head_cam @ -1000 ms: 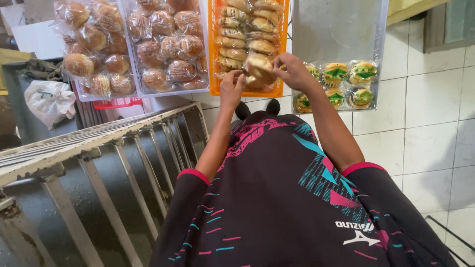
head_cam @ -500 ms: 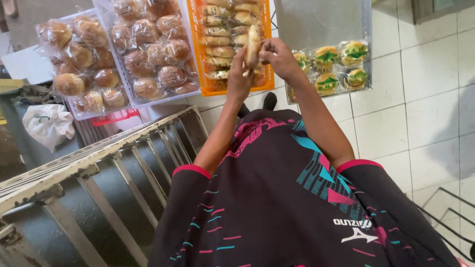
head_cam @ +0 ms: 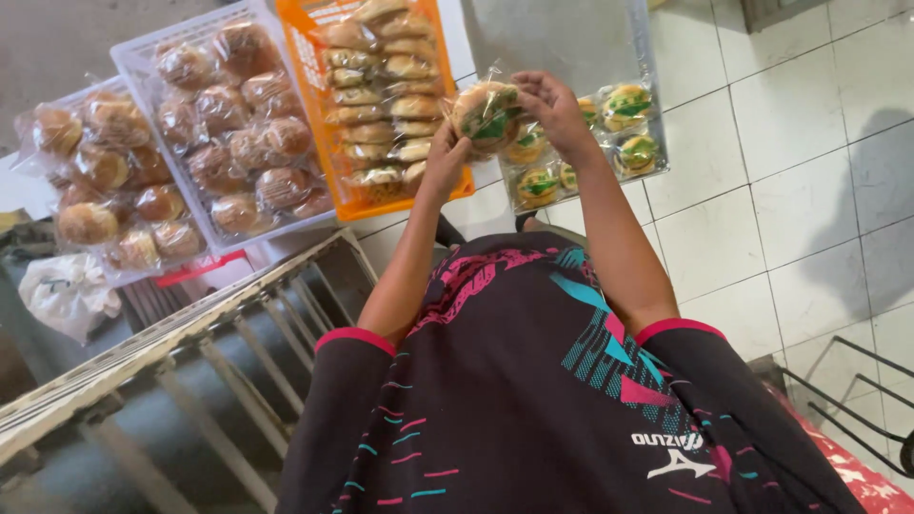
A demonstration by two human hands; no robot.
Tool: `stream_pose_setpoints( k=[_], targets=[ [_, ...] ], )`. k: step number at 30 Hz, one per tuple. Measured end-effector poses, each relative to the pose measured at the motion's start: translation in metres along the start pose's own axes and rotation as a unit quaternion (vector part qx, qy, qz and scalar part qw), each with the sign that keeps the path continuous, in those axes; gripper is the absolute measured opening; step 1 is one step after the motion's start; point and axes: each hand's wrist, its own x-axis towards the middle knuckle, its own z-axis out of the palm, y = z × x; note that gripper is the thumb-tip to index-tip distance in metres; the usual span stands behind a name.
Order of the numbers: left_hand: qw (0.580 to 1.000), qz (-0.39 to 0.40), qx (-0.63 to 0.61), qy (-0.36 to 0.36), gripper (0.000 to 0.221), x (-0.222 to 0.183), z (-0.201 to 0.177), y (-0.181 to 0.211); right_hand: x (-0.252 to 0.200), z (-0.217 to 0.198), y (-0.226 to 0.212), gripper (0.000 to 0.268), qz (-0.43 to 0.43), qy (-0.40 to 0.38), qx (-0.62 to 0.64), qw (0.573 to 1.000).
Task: The person organizes individually wrapped bread rolls by taking them from a plastic tray and a red crate and placing them onto a metal tray.
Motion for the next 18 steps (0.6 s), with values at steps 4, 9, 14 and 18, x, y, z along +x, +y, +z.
stream_pose_setpoints(
  k=[4,9,14,18],
  targets=[
    [0.997,-0.059,0.036,0.019,0.030,0.027,0.060,0.019,0.012,-0.051,0.030,0.034,-0.001,0.040,0.033,0.999],
    [0.957,-0.030,0.225,0.178,0.043,0.084,0.097,-0.037,0.057,-0.116,0.090,0.033,0.073,0.100,0.002,0.992],
    [0.932,-0.077,0.294,0.200,0.047,0.135,0.101,-0.122,0.107,-0.144,0.160,0.041,0.131,0.082,-0.089,0.984],
    [0.909,-0.095,0.324,0.243,0.062,0.164,0.073,-0.220,0.146,-0.177,0.290,0.049,0.110,0.064,-0.122,0.984]
  ],
)
